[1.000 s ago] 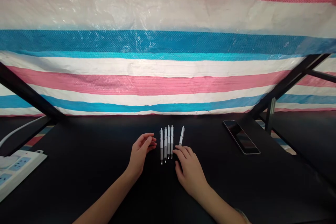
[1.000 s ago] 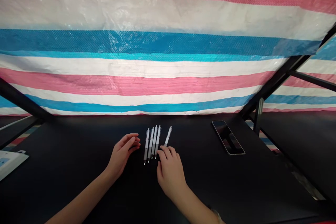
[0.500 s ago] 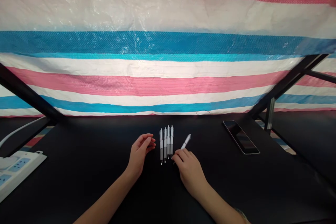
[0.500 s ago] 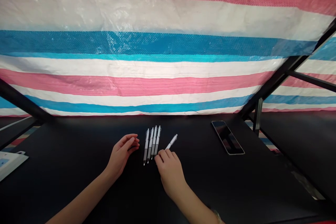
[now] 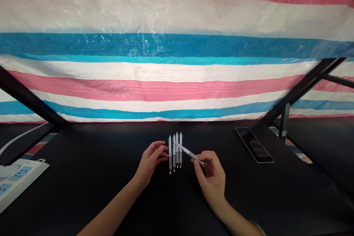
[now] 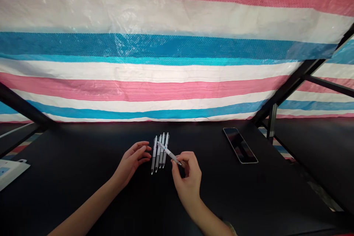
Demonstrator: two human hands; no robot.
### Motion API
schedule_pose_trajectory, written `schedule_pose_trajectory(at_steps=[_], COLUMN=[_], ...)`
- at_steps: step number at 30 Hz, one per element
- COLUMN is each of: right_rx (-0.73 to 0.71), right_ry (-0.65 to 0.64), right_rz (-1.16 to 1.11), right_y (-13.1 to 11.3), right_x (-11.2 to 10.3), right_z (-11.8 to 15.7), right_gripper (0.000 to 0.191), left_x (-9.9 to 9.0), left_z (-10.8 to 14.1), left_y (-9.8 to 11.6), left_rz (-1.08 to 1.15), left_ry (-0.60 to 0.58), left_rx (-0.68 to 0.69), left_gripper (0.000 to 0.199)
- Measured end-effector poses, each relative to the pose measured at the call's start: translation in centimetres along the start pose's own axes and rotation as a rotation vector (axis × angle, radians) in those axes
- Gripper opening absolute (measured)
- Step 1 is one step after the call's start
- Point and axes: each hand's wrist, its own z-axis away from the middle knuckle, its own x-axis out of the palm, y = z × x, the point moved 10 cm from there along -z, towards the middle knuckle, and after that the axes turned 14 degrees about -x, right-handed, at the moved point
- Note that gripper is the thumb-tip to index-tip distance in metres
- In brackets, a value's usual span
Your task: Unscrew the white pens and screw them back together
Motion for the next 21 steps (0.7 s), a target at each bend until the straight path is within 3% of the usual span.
schedule_pose_trajectory(at_steps=[2,6,13,21], right_rx=[-0.014,0.016,0.261,0.486], right_ry=[0.004,-0.113,-0.131,-0.129], right_rz=[-0.054,-0.148,-0.477,-0.581], right_y=[-0.3,-0.3,1.5,2.7], right_x=[0.2,1.8,3.3,4.1], right_z=[0.0,0.3,0.9,1.7], right_gripper=[0.006,0.008,0.021,0.031], left_x=[0.9,1.8,1.0,0.9], left_z=[0.1,0.2,0.0,-0.1], left_y=[-0.2,-0.5,-0.3,-0.9], left_rz=[0.0,0.009,0.106,0.157], left_ry=[-0.065,-0.123,-0.089,-0.107], left_rx=[-0.021,-0.03,-0.031,-0.059], left_gripper=[0.029,0.033,0.033,0.039])
